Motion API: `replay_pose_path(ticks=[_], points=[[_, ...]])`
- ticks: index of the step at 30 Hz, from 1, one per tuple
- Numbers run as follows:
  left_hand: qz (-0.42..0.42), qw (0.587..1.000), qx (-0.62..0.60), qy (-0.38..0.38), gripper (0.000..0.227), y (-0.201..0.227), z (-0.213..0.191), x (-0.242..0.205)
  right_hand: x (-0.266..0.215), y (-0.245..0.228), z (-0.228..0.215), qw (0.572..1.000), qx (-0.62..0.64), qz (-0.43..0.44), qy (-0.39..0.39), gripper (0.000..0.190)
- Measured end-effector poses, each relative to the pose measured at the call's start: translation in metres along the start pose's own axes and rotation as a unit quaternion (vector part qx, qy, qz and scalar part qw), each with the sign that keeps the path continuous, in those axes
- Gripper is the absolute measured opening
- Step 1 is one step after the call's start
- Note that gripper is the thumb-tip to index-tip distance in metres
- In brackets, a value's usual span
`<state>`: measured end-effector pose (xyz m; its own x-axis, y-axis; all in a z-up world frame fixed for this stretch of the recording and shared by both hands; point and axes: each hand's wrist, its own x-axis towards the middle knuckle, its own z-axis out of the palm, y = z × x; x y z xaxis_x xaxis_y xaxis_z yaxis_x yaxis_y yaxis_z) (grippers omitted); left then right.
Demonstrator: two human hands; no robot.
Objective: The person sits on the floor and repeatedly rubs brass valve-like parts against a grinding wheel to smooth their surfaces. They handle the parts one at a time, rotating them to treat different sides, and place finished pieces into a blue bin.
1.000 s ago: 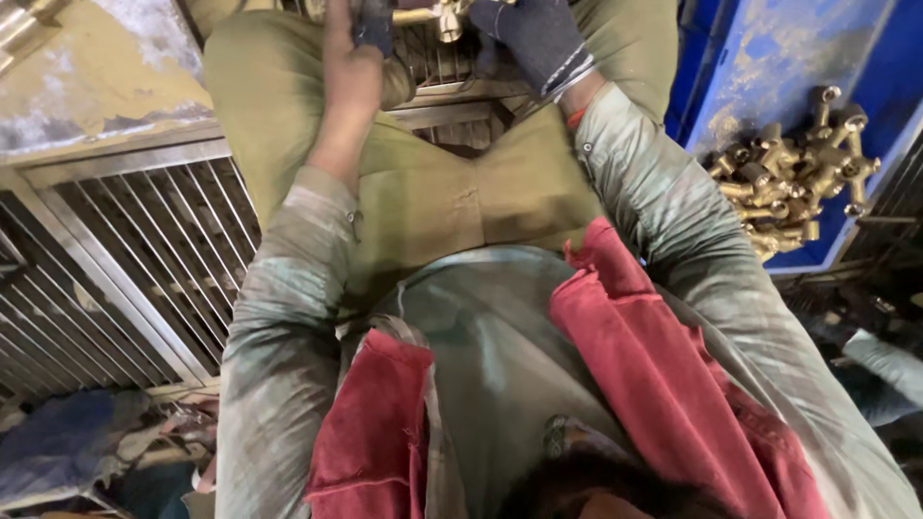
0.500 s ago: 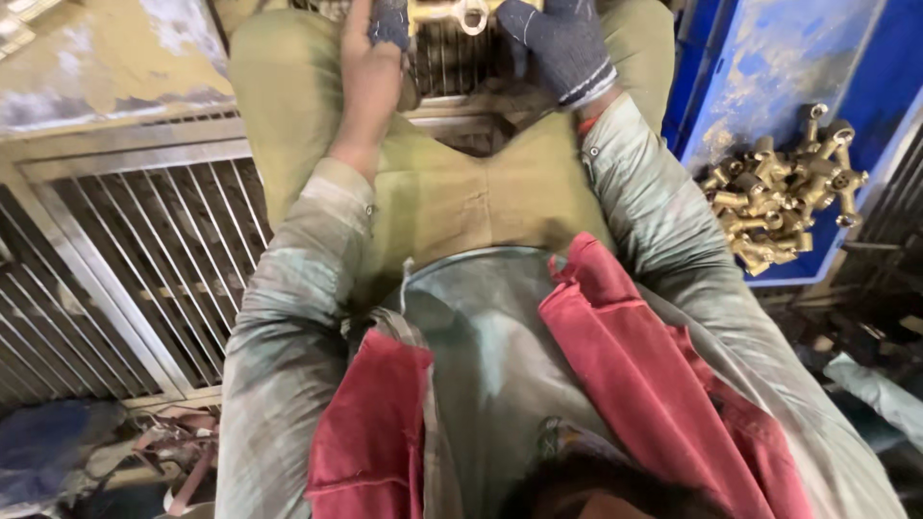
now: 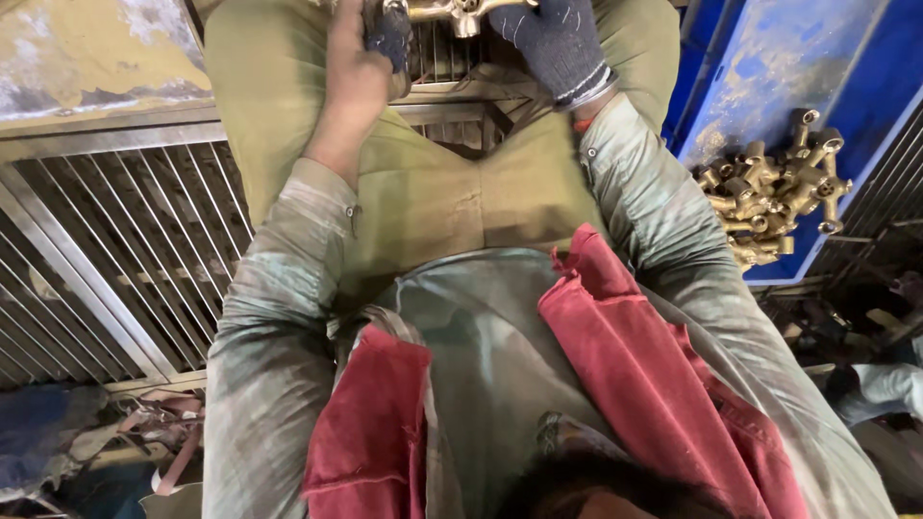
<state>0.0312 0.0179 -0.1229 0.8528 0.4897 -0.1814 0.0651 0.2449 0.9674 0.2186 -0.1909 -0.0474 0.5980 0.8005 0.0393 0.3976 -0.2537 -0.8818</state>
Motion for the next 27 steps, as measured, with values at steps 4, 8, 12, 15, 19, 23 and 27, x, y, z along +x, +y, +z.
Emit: replay_pose_path(ticks=[4, 8, 12, 15, 19, 23, 27], points=[[-0.044, 0.998, 0.004, 0.049, 0.048, -0.021, 0.003, 0.016, -0.004, 0.031, 0.004, 0.994, -0.075, -0.009, -0.077, 0.006], [-0.189, 0.974, -0.027, 0.123, 0.023, -0.017, 0.009, 0.041, 0.012, 0.037, 0.014, 0.966, -0.212, -0.055, -0.139, 0.003], [-0.243, 0.950, -0.150, 0.127, 0.017, 0.028, 0.019, 0.036, 0.014, 0.005, 0.014, 0.790, 0.575, 0.210, -0.031, 0.015], [-0.053, 0.983, -0.174, 0.015, 0.040, 0.068, 0.023, -0.004, -0.016, -0.034, -0.002, 0.804, 0.564, 0.182, 0.038, 0.018], [0.073, 0.985, -0.093, -0.122, 0.024, 0.096, 0.028, -0.063, -0.078, -0.087, -0.001, 0.618, 0.752, 0.217, 0.081, 0.022], [-0.051, 0.990, -0.114, -0.066, 0.024, 0.100, 0.031, -0.044, -0.085, -0.122, 0.011, 0.595, 0.788, 0.115, -0.111, 0.030], [-0.080, 0.987, -0.141, -0.015, 0.027, 0.084, 0.033, -0.030, -0.083, -0.142, 0.023, 0.547, 0.795, 0.260, -0.025, 0.021]])
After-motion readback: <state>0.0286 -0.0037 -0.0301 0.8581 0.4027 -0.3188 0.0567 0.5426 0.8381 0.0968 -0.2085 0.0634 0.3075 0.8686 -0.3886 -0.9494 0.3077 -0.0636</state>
